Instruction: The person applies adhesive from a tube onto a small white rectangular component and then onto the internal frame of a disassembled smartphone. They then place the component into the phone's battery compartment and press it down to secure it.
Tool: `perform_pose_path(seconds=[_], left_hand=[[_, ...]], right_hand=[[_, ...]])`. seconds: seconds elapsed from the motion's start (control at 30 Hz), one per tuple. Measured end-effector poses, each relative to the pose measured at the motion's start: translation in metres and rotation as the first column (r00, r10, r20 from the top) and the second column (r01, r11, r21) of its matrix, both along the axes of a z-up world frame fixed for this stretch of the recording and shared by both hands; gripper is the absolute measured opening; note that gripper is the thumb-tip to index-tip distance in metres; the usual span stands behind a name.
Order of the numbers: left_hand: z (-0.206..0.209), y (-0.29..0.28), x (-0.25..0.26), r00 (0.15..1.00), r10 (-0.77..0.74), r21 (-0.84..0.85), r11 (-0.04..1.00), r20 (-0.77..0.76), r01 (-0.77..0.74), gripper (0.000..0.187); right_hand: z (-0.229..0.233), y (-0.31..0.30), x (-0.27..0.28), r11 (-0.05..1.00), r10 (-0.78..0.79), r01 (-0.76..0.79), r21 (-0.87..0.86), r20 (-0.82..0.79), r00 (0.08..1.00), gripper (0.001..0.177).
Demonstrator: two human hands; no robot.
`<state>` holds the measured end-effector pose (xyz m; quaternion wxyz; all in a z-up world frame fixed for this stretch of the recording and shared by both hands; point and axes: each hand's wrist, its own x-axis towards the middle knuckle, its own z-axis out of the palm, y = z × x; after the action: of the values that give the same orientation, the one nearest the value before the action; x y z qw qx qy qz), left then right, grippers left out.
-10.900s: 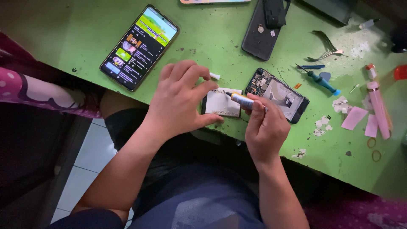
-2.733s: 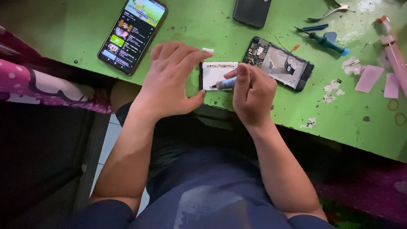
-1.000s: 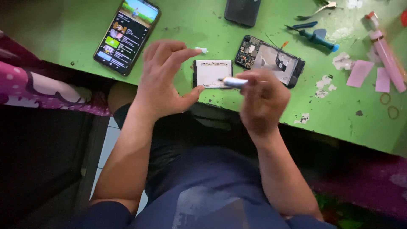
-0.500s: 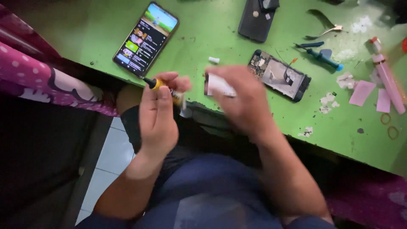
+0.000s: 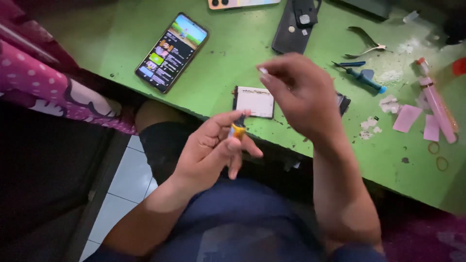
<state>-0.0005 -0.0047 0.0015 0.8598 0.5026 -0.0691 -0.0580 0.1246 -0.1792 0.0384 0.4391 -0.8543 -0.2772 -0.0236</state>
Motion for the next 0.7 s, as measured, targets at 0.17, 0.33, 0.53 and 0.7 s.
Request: perform_pose_path(seconds=[0.17,0.33,0.53,0.7], left_hand=[[-0.003,-0.025,-0.002,0.978,-0.206,-0.156,0.966,0.011,0.205,0.046],[0.007,-0.047,-0.005,0.943,-0.332,-0.148,0.932,0.027,0.332,0.044],[0.014,-0.058,-0.010,0.940,-0.339,-0.127,0.934,-0.029,0.333,0.043],[0.018,-0.061,-0.010,0.940,-0.336,-0.118,0.937,-0.052,0.329,0.042]], right_hand=[[-0.009,-0.038,-0.053,0.689,0.225,0.094,0.718,-0.335,0.915,0.019],[-0.008,-0.054,-0.074,0.503,0.223,0.204,0.840,-0.355,0.908,0.012],[-0.009,-0.064,-0.080,0.449,0.246,0.220,0.866,-0.356,0.901,0.010],[-0.013,-0.069,-0.081,0.465,0.226,0.203,0.862,-0.337,0.914,0.013]])
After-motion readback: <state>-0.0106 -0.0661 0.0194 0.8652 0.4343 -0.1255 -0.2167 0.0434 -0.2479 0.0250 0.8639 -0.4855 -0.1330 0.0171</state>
